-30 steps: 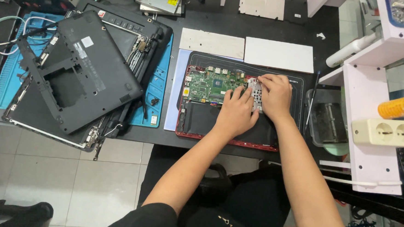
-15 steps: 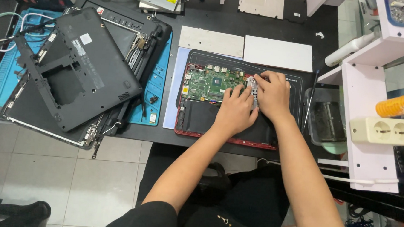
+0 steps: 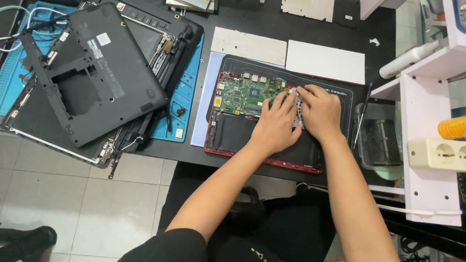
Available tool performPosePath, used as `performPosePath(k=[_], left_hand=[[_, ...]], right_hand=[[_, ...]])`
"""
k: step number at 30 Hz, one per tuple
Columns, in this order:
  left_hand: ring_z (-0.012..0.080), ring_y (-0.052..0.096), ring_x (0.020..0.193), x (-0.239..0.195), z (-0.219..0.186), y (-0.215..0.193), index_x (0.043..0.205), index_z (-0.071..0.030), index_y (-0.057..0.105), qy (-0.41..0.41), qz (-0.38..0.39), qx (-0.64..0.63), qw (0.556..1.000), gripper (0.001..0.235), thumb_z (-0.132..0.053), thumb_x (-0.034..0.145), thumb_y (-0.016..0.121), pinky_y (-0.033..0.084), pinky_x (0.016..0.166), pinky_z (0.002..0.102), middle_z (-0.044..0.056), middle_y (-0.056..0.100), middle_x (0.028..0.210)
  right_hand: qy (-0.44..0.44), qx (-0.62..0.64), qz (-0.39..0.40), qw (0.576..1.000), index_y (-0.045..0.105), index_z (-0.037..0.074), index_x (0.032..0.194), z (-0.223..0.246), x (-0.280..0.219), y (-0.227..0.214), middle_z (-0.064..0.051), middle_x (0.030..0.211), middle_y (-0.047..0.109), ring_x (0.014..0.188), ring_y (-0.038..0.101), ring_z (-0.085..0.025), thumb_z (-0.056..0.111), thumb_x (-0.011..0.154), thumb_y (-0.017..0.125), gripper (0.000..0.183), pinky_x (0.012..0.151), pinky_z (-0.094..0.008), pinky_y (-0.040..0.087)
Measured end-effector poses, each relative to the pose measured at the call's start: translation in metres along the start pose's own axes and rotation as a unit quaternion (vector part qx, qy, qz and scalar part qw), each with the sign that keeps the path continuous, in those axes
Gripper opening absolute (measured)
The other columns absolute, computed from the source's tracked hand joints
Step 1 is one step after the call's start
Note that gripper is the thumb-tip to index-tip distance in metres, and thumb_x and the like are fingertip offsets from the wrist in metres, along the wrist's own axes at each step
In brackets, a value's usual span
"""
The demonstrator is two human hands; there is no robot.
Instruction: The person works on a disassembled laptop at a repair bench, seating and adjusting the motherboard inside the red chassis, reconnecting internal cables and connectors by hand, and pressing components into place. Near the end they pick up a screwdriver and work on the board with it.
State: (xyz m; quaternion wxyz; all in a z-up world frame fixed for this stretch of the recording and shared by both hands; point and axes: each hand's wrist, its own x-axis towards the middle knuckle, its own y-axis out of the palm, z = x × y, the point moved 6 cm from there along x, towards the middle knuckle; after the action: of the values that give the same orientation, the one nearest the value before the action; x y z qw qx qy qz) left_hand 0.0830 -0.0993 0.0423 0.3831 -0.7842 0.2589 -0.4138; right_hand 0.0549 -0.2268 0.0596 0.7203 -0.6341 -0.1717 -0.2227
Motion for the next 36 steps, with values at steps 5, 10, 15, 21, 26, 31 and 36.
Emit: performPosePath(k=[5, 10, 15, 21, 26, 31, 36], left_hand=[[0.0346, 0.040, 0.141, -0.001, 0.003, 0.013, 0.132, 0.003, 0.062, -0.001, 0.023, 0.004, 1.000, 0.062, -0.040, 0.087, 0.067, 0.032, 0.115, 0.057, 0.016, 0.050, 0.150], [0.0377, 0.041, 0.140, 0.001, 0.002, 0.008, 0.135, 0.001, 0.058, -0.013, 0.023, 0.011, 1.000, 0.066, -0.042, 0.086, 0.066, 0.032, 0.112, 0.060, 0.017, 0.050, 0.149], [0.0374, 0.042, 0.139, 0.000, 0.002, 0.007, 0.136, 0.000, 0.059, -0.017, 0.018, 0.009, 1.000, 0.065, -0.041, 0.086, 0.065, 0.033, 0.112, 0.060, 0.016, 0.050, 0.150], [0.0383, 0.043, 0.139, -0.001, 0.001, 0.006, 0.134, -0.002, 0.060, -0.016, 0.000, -0.004, 1.000, 0.062, -0.041, 0.086, 0.066, 0.035, 0.111, 0.060, 0.017, 0.051, 0.149], [0.0379, 0.044, 0.139, 0.000, 0.003, 0.003, 0.130, -0.003, 0.063, -0.028, -0.006, -0.004, 1.000, 0.057, -0.041, 0.087, 0.065, 0.036, 0.112, 0.060, 0.017, 0.052, 0.148], [0.0375, 0.048, 0.137, -0.002, 0.002, 0.000, 0.124, -0.005, 0.065, -0.026, -0.046, -0.018, 0.998, 0.049, -0.037, 0.087, 0.069, 0.038, 0.112, 0.057, 0.017, 0.057, 0.141], [0.0369, 0.050, 0.137, -0.010, 0.003, -0.034, 0.126, -0.006, 0.065, 0.009, -0.126, -0.095, 0.987, 0.044, -0.027, 0.089, 0.073, 0.042, 0.112, 0.051, 0.015, 0.059, 0.137]], right_hand=[[0.002, -0.012, 0.008, 1.000, 0.079, 0.016, 0.112, 0.000, -0.001, 0.000, -0.006, 0.113, 0.075, 0.094, 0.071, -0.026, 0.011, 0.090, 0.070, 0.024, 0.080, -0.042, 0.053], [0.015, -0.047, 0.071, 0.996, 0.079, 0.016, 0.118, 0.000, -0.003, 0.002, -0.008, 0.130, 0.067, 0.123, 0.060, -0.030, 0.014, 0.089, 0.070, 0.030, 0.094, -0.047, 0.047], [0.046, -0.042, 0.092, 0.994, 0.074, 0.020, 0.131, -0.002, -0.018, 0.006, -0.015, 0.145, 0.056, 0.135, 0.048, -0.036, 0.016, 0.091, 0.070, 0.040, 0.104, -0.053, 0.039], [0.091, -0.003, 0.070, 0.993, 0.072, 0.021, 0.134, 0.000, -0.043, -0.022, -0.020, 0.154, 0.047, 0.139, 0.040, -0.041, 0.017, 0.088, 0.072, 0.046, 0.108, -0.055, 0.032], [0.208, 0.040, -0.031, 0.977, 0.069, 0.015, 0.138, 0.005, -0.108, -0.040, -0.014, 0.155, 0.050, 0.143, 0.042, -0.038, 0.021, 0.094, 0.074, 0.045, 0.119, -0.052, 0.032], [0.245, 0.100, -0.060, 0.962, 0.066, 0.008, 0.139, 0.000, -0.138, -0.031, -0.011, 0.148, 0.060, 0.138, 0.051, -0.033, 0.027, 0.096, 0.072, 0.047, 0.118, -0.047, 0.035], [0.235, 0.077, -0.046, 0.968, 0.069, 0.007, 0.134, -0.005, -0.132, -0.028, -0.012, 0.138, 0.066, 0.130, 0.056, -0.033, 0.026, 0.092, 0.075, 0.046, 0.112, -0.047, 0.036]])
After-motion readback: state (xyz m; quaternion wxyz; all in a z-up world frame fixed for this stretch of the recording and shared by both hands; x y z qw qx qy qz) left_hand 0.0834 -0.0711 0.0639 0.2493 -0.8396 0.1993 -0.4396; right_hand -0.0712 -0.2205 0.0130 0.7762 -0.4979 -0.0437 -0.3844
